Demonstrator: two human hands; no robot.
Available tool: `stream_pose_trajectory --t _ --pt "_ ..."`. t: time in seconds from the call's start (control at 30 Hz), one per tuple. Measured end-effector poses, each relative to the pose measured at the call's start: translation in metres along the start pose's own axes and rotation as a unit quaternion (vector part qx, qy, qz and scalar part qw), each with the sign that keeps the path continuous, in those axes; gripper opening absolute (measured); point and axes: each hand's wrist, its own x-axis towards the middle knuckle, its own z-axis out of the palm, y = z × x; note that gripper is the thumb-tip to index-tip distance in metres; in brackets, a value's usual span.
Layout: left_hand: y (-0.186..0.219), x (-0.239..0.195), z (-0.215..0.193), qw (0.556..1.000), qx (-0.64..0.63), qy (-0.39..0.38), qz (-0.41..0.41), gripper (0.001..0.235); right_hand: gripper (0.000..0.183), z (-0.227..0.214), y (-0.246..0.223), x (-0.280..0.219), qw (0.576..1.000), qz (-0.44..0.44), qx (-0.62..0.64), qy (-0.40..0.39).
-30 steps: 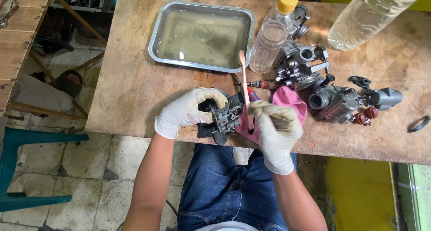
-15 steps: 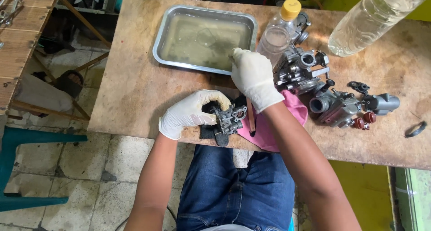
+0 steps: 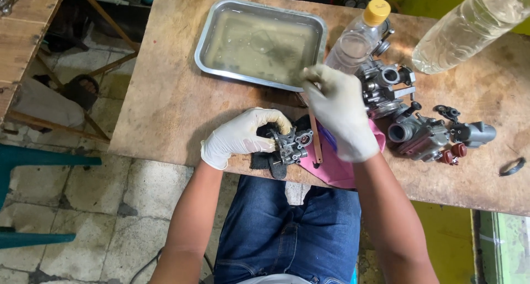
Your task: Cleaning motorcycle carburetor components using a toothbrush and a cleaning stick at a workbench.
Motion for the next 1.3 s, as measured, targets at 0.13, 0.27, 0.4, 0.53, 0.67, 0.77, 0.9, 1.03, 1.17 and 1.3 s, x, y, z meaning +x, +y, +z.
stream_pose_trajectory --t 0.13,0.27,0.4,0.53,0.67,0.77,0.9,1.03,1.17,1.3 --pt "0.000 0.000 0.003 1.000 -0.004 0.009 -0.009 0.029 0.018 -0.011 -0.010 -0.061 0.985 0.032 0.138 0.100" --pt "-0.001 -0.001 0.003 1.000 0.006 0.007 -0.020 0.029 0.021 0.009 0.011 -0.115 0.965 -0.014 0.194 0.177" --pt "-0.001 -0.001 0.001 1.000 0.014 -0.002 -0.021 0.029 0.021 0.017 0.010 -0.123 0.974 -0.049 0.085 0.206" --pt "0.001 -0.002 0.002 1.000 0.011 0.006 -0.022 0.030 0.022 0.026 0.011 -0.120 0.970 -0.050 0.064 0.228" --pt "0.001 -0.002 0.005 1.000 0.004 0.009 -0.022 0.029 0.018 0.025 0.003 -0.119 0.970 -0.054 0.064 0.229" --pt "-0.002 -0.001 0.005 1.000 0.003 0.011 -0.026 0.027 0.019 0.028 0.011 -0.117 0.971 -0.098 0.032 0.218" --pt "0.000 -0.001 0.005 1.000 0.008 0.011 -0.025 0.026 0.019 0.028 0.009 -0.113 0.969 -0.124 0.017 0.211" --pt "0.002 0.000 0.004 1.000 0.005 0.012 -0.023 0.026 0.023 0.022 0.010 -0.113 0.978 -0.085 -0.019 0.188" --pt "0.002 0.000 0.005 1.000 0.013 0.011 -0.007 0.026 0.016 0.023 0.027 -0.117 0.990 -0.053 -0.014 0.132" --pt "0.003 -0.004 0.006 1.000 0.009 0.017 0.006 0.029 0.012 0.007 0.012 -0.130 0.995 -0.027 0.058 0.079"
